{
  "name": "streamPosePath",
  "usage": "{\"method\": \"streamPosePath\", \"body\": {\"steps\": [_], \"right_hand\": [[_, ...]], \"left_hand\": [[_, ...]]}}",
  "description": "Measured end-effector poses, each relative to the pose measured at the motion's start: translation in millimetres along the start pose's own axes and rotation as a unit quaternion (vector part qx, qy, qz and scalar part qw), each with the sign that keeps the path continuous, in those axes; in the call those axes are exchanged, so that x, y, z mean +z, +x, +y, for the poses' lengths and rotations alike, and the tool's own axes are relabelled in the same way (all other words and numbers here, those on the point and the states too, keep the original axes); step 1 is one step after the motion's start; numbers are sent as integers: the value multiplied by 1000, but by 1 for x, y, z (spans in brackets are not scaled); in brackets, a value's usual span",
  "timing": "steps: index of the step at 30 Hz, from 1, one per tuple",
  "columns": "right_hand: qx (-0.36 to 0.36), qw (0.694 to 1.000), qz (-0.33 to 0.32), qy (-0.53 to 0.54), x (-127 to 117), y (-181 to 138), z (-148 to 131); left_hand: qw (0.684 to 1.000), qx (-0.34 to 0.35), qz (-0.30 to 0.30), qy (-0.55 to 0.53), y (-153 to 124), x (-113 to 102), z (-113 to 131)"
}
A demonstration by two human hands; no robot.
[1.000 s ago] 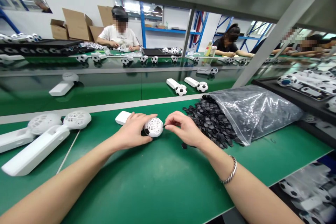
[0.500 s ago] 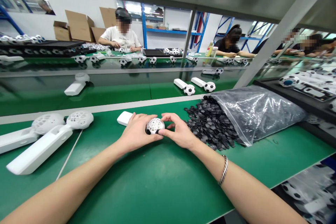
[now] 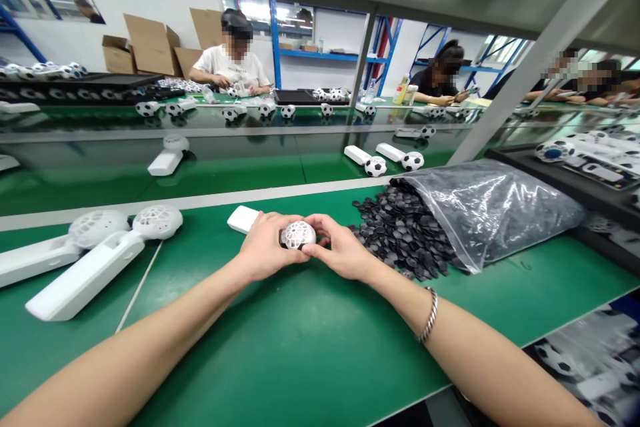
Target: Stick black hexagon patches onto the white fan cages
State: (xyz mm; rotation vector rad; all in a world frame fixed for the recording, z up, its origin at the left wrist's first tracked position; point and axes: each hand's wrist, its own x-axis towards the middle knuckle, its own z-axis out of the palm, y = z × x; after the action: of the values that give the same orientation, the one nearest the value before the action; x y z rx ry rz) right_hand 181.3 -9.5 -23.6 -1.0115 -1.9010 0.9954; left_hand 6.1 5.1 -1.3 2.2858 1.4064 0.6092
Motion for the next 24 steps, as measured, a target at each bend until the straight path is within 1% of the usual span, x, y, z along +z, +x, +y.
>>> {"method": "streamPosePath", "body": {"steps": [3,6,11,13,19,24], "right_hand": [[-7,1000,2,-24,0,-1,-1],[-15,1000,-1,-23,-1,1,2],[-11,1000,-9,16,-3,4,9],[-7,999,-13,29,-3,5,12],[-1,999,-32,21,-4,7,12],[2,1000,-25,-15,-5,5,8]], "left_hand": [[1000,1,7,-4,-1,1,0],[1000,1,8,3,0,0,0],[999,32,-42,-4,5,-7,-4],[998,35,-49,-14,6,-9,-5],[999,5,-36,-20,4,-8,-1],[999,7,-23,-27,1,-6,1]]}}
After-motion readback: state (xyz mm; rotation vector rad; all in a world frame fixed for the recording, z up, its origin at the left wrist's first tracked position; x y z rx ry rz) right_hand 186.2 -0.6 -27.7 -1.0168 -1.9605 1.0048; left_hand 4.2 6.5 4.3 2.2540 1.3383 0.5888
